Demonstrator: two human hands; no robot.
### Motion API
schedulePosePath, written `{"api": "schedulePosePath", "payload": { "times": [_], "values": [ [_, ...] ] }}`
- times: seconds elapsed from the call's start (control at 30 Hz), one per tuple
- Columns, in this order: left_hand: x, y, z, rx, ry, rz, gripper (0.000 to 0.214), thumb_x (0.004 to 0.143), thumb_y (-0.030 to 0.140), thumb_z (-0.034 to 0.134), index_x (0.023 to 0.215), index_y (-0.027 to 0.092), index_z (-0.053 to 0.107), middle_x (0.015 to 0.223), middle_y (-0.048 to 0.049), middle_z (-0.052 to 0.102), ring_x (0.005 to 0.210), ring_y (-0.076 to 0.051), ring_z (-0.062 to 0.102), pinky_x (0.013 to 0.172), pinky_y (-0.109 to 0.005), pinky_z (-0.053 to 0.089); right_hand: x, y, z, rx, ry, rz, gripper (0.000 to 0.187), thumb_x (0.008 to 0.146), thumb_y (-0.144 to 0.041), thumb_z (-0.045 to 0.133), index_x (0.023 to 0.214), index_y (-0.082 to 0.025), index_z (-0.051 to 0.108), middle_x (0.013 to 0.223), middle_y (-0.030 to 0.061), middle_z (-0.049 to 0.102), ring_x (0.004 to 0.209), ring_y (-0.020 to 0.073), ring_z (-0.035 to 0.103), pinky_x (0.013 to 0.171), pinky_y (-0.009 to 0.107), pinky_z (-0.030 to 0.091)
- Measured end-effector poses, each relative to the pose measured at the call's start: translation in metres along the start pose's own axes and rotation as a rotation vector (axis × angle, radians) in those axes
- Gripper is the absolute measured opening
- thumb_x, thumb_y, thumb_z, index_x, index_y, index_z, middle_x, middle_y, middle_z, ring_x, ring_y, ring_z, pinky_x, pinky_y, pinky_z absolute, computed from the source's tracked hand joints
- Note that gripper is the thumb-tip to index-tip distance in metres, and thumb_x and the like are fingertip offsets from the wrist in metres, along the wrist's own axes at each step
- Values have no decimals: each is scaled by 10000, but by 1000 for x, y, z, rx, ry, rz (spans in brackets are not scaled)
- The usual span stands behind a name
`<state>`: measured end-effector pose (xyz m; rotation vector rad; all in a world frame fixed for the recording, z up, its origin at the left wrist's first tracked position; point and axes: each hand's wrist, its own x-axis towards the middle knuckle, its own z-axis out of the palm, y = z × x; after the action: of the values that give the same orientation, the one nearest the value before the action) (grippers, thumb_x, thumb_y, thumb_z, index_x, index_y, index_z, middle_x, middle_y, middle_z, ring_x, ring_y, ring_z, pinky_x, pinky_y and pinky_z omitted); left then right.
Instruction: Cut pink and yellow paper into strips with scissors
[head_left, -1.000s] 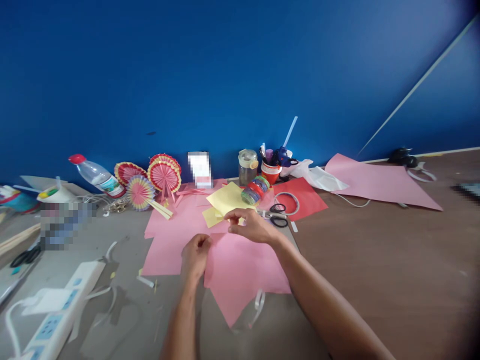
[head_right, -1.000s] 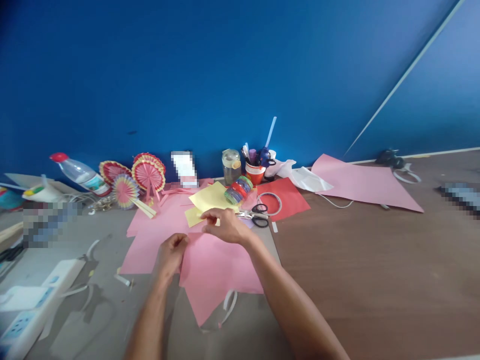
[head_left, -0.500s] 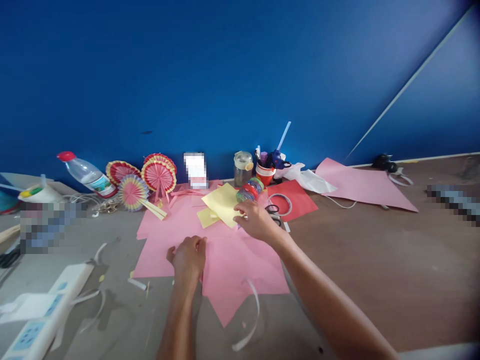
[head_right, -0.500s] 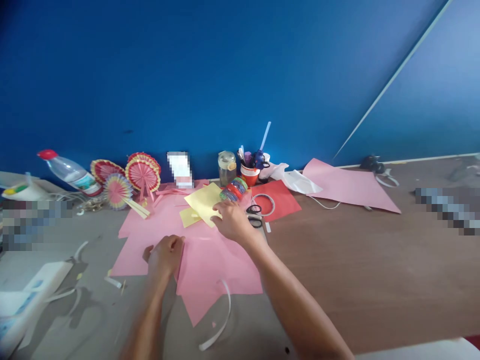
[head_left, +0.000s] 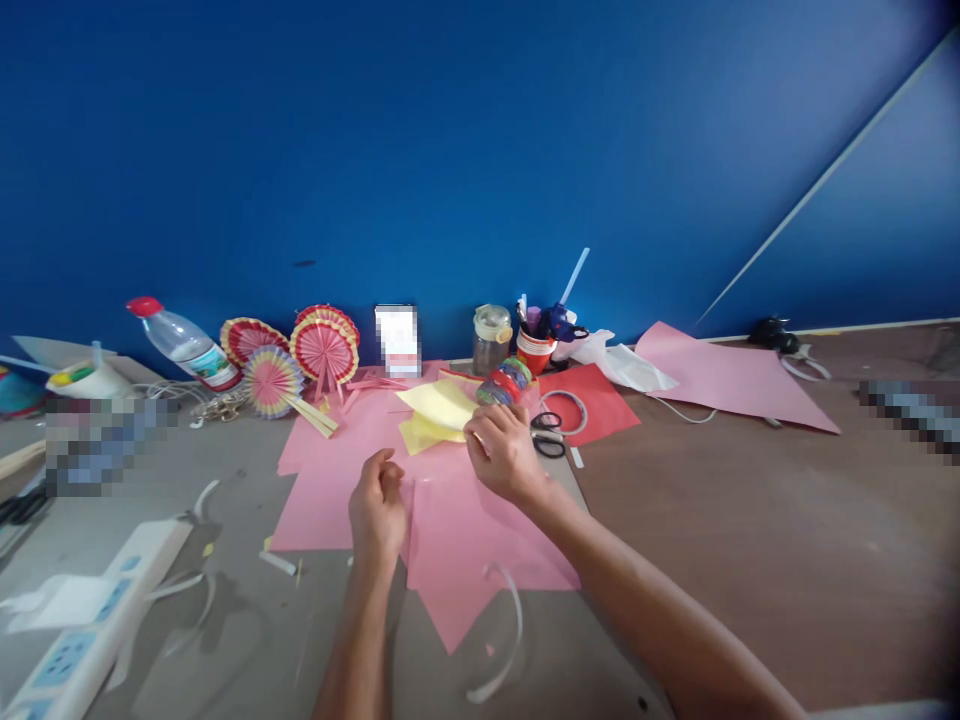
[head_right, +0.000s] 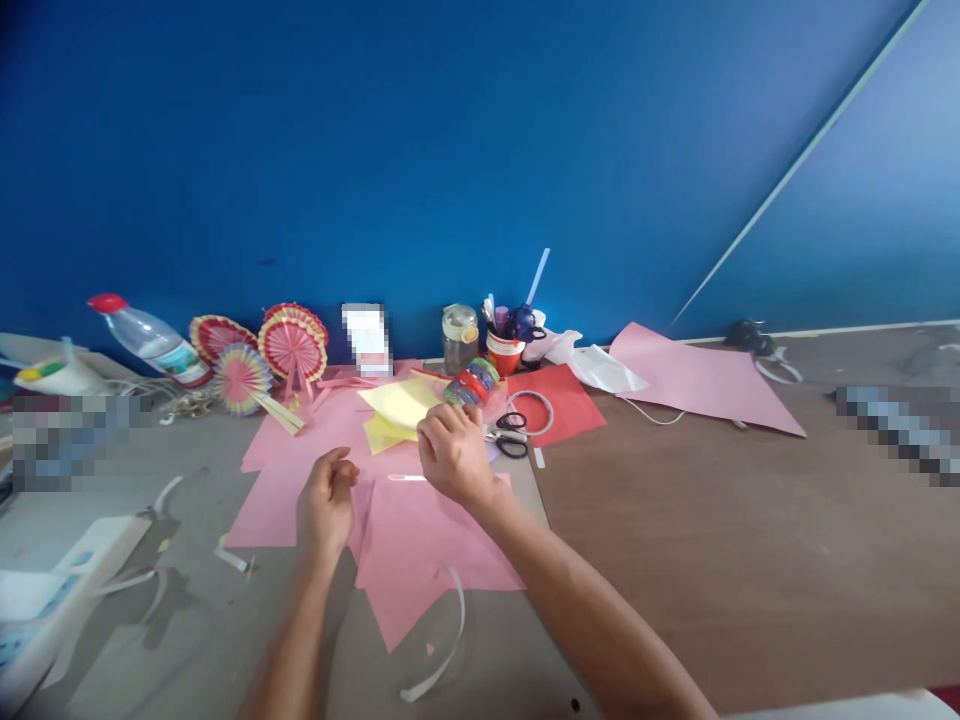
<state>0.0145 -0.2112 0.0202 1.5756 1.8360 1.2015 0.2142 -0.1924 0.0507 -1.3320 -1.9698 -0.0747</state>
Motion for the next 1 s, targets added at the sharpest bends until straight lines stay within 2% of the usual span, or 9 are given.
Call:
{"api": "schedulePosePath", "payload": {
  "times": [0.13, 0.23, 0.3, 0.37, 0.57, 0.67, 0.77, 0.83, 1.0],
  "values": [
    [-2, 6, 0, -225, -59, -9, 308, 833, 425, 495, 965, 188, 640, 886, -54, 659, 822, -185, 622, 800, -312, 476, -7, -20, -21, 62, 178, -37, 147, 854, -91, 468, 815, -199, 561, 874, 49, 645, 859, 175, 574, 814, 359, 328],
    [-5, 11, 4, -504, -177, -73, 477, 856, 566, 437, 947, 155, 660, 887, -91, 690, 850, -210, 645, 818, -353, 496, -16, -35, -30, 43, 190, -114, 151, 825, -71, 482, 800, -204, 548, 836, 33, 642, 792, 160, 571, 808, 363, 335],
    [-6, 12, 7, -679, -218, -112, 578, 844, 638, 401, 989, 141, 656, 988, -129, 700, 929, -236, 656, 866, -388, 495, -20, -40, -32, 59, 178, -140, 160, 811, -63, 480, 792, -209, 542, 819, 26, 639, 762, 153, 568, 792, 359, 344],
    [-7, 11, 9, -732, -236, -134, 611, 833, 661, 410, 1049, 141, 646, 1097, -148, 683, 1045, -256, 633, 942, -407, 466, -19, -40, -32, 118, 192, -97, 157, 810, -70, 472, 784, -213, 533, 815, 32, 630, 778, 162, 573, 774, 353, 366],
    [-4, 3, 5, -509, -171, -154, 502, 825, 530, 572, 1242, 250, 570, 1418, -79, 487, 1300, -247, 457, 1051, -360, 384, 8, -22, -40, 429, 360, 221, 109, 835, -128, 459, 793, -216, 508, 877, 57, 609, 780, 168, 580, 662, 298, 457],
    [-2, 3, 4, -516, -114, -185, 520, 821, 534, 572, 1244, 231, 559, 1393, -94, 506, 1269, -253, 489, 1002, -344, 430, 18, -20, -47, 542, 401, 296, 75, 847, -156, 475, 811, -215, 504, 957, 61, 628, 788, 165, 614, 658, 296, 493],
    [0, 4, 4, -564, -113, -180, 517, 835, 550, 528, 1203, 188, 565, 1207, -109, 627, 1135, -251, 591, 929, -354, 476, 18, -22, -54, 609, 466, 307, 76, 861, -155, 469, 836, -210, 516, 956, 54, 642, 752, 153, 635, 653, 297, 518],
    [1, 2, 3, -528, -117, -187, 477, 855, 518, 495, 1193, 188, 559, 1130, -102, 649, 1056, -242, 628, 902, -367, 487, 16, -21, -59, 562, 525, 276, 87, 855, -140, 479, 845, -209, 531, 929, 51, 650, 790, 163, 642, 685, 306, 527],
    [6, -5, 2, 3, 55, -78, 387, 805, 363, 539, 1144, 181, 582, 1304, -152, 527, 1230, -295, 485, 1010, -419, 404, 11, 6, -61, 367, 665, 164, 106, 832, -117, 498, 857, -213, 534, 954, 74, 642, 941, 208, 627, 800, 373, 518]
  ]
}}
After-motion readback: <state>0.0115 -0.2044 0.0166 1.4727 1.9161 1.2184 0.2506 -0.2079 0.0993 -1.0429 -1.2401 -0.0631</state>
